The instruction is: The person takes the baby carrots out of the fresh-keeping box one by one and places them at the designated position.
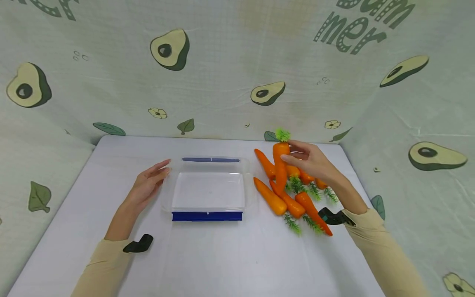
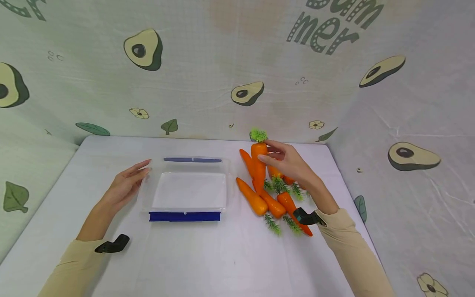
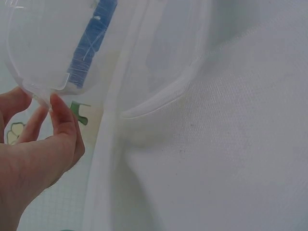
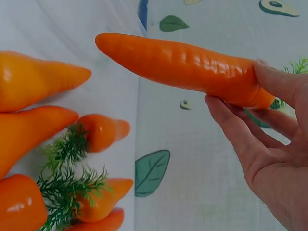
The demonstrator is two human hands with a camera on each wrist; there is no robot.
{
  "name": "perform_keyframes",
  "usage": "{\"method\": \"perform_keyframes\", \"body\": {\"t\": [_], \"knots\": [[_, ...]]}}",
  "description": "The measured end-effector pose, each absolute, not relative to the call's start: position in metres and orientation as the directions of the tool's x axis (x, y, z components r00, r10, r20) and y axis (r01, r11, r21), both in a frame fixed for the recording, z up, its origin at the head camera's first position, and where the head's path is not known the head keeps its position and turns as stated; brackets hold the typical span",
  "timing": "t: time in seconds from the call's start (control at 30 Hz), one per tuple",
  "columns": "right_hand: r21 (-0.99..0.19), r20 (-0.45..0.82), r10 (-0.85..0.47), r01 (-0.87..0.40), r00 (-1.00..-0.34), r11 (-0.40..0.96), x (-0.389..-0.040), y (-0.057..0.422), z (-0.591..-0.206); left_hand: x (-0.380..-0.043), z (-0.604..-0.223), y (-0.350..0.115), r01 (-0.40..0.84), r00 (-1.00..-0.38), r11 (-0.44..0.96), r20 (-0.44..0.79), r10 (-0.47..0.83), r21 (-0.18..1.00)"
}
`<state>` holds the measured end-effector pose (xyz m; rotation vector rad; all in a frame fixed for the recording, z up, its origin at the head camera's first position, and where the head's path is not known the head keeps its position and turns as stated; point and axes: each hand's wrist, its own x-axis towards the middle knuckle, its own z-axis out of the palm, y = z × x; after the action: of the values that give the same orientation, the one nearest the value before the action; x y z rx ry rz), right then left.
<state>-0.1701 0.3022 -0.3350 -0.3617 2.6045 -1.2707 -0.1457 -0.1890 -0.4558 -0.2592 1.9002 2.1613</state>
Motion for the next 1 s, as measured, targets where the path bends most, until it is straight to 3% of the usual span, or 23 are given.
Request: {"method": "perform_keyframes", "body": {"t": [0.5, 1.0], "knots": [[-0.729, -0.127, -0.283, -0.104, -0.951, 0.677, -0.148, 0.350, -0.347, -0.145, -0.455, -0.189, -0.305, -0.951, -0.093, -0.300, 0.072, 0.948], [-0.640, -0.140, -0.342, -0.178, -0.929, 0.747, -0.132, 0.388, -0.365, -0.146, -0.455, -0.189, -0.309, -0.950, -0.092, -0.303, 0.071, 0.947]]}}
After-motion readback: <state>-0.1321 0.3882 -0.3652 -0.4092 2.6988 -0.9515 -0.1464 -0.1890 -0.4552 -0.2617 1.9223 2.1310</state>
